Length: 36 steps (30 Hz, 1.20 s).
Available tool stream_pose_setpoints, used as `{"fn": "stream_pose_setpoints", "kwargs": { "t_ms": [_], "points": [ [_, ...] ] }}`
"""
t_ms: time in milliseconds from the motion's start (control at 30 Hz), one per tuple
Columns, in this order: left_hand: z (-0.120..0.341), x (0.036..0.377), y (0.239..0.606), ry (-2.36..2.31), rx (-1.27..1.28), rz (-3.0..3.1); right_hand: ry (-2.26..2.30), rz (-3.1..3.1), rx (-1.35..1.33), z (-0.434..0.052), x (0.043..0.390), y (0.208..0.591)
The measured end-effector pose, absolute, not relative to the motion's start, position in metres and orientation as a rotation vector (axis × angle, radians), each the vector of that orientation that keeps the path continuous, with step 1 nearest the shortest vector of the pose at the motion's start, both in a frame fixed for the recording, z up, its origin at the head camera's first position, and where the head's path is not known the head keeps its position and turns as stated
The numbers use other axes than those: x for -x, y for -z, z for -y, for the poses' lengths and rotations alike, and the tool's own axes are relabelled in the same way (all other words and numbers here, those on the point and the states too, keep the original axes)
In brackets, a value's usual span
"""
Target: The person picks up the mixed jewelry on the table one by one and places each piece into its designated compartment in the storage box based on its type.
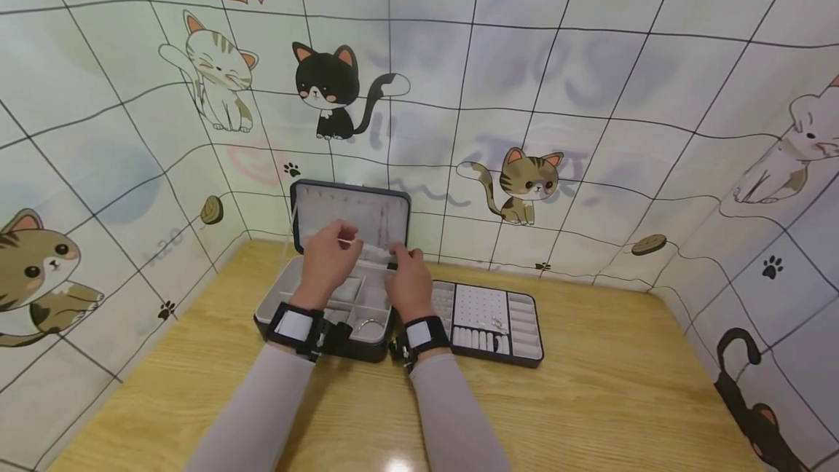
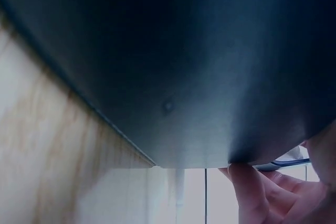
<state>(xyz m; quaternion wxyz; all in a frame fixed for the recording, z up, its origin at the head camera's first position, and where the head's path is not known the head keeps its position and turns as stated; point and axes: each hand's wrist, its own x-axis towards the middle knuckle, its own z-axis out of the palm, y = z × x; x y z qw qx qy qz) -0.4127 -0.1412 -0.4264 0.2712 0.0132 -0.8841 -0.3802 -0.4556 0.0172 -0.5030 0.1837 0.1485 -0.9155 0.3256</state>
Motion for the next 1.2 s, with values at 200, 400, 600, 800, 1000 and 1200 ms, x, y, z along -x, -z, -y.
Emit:
{"fn": "stream_pose_setpoints", "kwargs": {
  "t_ms": [200,400,600,800,1000,1200],
  "points": [
    [0.143,0.429,0.432,0.719,0.117,2.795,-0.951,2.572,-0.420,-0.018,0.456,0.503],
    [0.142,0.442,0.438,0.505,0.181,2.869,-0.942,2.567,-0.410,-0.018,0.456,0.502],
    [0.137,0.442,0.439,0.521,0.159,2.899,-0.950,2.547,-0.411,-0.017,0.457,0.503],
    [0.134,0.441,0.437,0.479,0.128,2.943,-0.969,2.544,-0.417,-0.016,0.458,0.503],
    [0.132,0.438,0.435,0.469,0.119,2.946,-0.980,2.563,-0.421,-0.016,0.458,0.504],
    [0.131,0.435,0.435,0.467,0.123,2.890,-1.000,2.576,-0.427,-0.016,0.456,0.505]
  ]
}}
